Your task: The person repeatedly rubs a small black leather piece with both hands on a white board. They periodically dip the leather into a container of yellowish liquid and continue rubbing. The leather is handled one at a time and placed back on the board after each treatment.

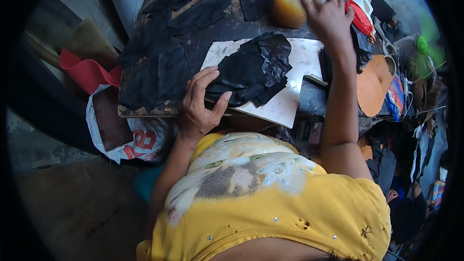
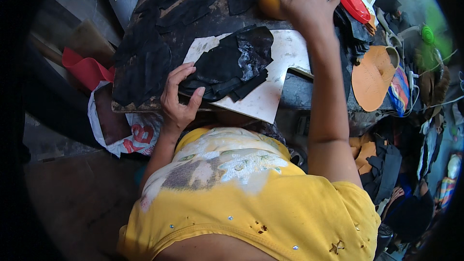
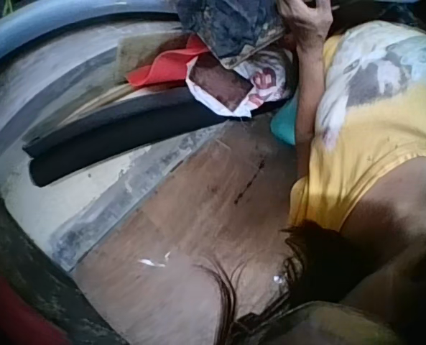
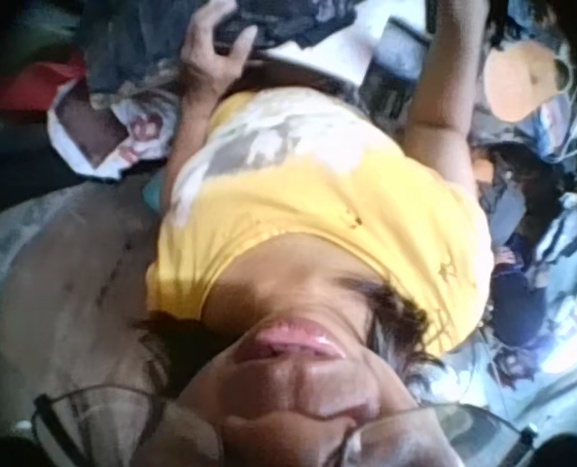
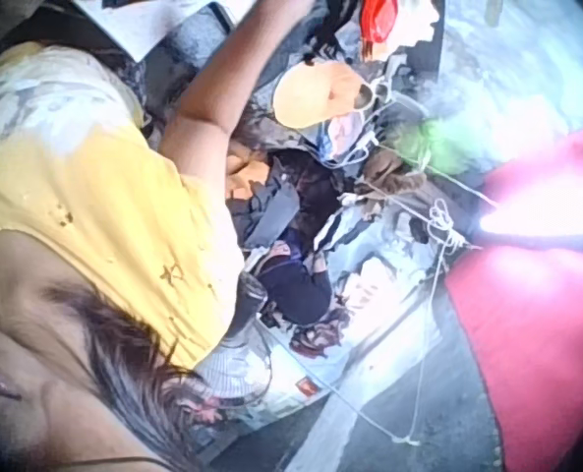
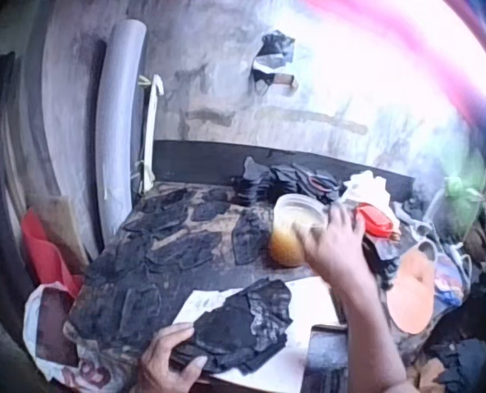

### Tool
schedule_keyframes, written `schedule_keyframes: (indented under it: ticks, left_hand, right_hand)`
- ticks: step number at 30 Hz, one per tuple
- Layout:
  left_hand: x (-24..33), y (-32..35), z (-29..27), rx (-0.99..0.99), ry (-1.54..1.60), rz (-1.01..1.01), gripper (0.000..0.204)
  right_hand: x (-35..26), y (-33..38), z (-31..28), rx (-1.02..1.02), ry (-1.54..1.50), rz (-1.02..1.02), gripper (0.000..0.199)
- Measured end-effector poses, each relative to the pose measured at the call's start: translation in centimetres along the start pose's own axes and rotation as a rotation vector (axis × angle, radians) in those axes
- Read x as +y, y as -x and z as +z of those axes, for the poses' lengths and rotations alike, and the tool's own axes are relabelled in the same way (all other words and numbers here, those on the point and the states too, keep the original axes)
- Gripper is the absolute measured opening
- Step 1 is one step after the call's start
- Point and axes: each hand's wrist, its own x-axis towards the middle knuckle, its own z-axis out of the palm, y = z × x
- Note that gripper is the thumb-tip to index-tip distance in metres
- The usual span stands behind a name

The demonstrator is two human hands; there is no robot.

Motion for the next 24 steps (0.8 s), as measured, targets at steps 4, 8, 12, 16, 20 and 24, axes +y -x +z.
schedule_keyframes:
  ticks: [4,8,12,16,20,24]
  left_hand:
    - [0.3,-0.3,-0.1,-0.016,-0.111,-0.058,0.034]
    - [0.9,-0.7,0.1,-0.036,-0.062,-0.127,0.027]
    - [1.3,-0.8,0.2,-0.008,0.023,-0.214,0.015]
    - [0.6,-1.1,-0.1,0.02,0.207,-0.305,0.008]
    - [0.4,-1.0,-0.1,0.0,0.213,-0.339,0.005]
    - [0.3,-1.2,-0.1,-0.022,0.177,-0.305,0.003]
  right_hand:
    - [-6.1,10.4,-2.7,-0.058,-0.622,-0.344,0.029]
    - [-8.1,13.3,-3.4,-0.27,-0.623,-0.25,0.05]
    - [-9.0,14.4,-4.4,-0.243,-0.367,-0.233,0.055]
    - [-9.2,15.3,-5.1,-0.255,-0.462,-0.352,0.054]
    - [-8.6,14.0,-4.4,-0.263,-0.362,-0.295,0.069]
    - [-8.6,12.1,-3.4,-0.253,-0.291,-0.399,0.087]
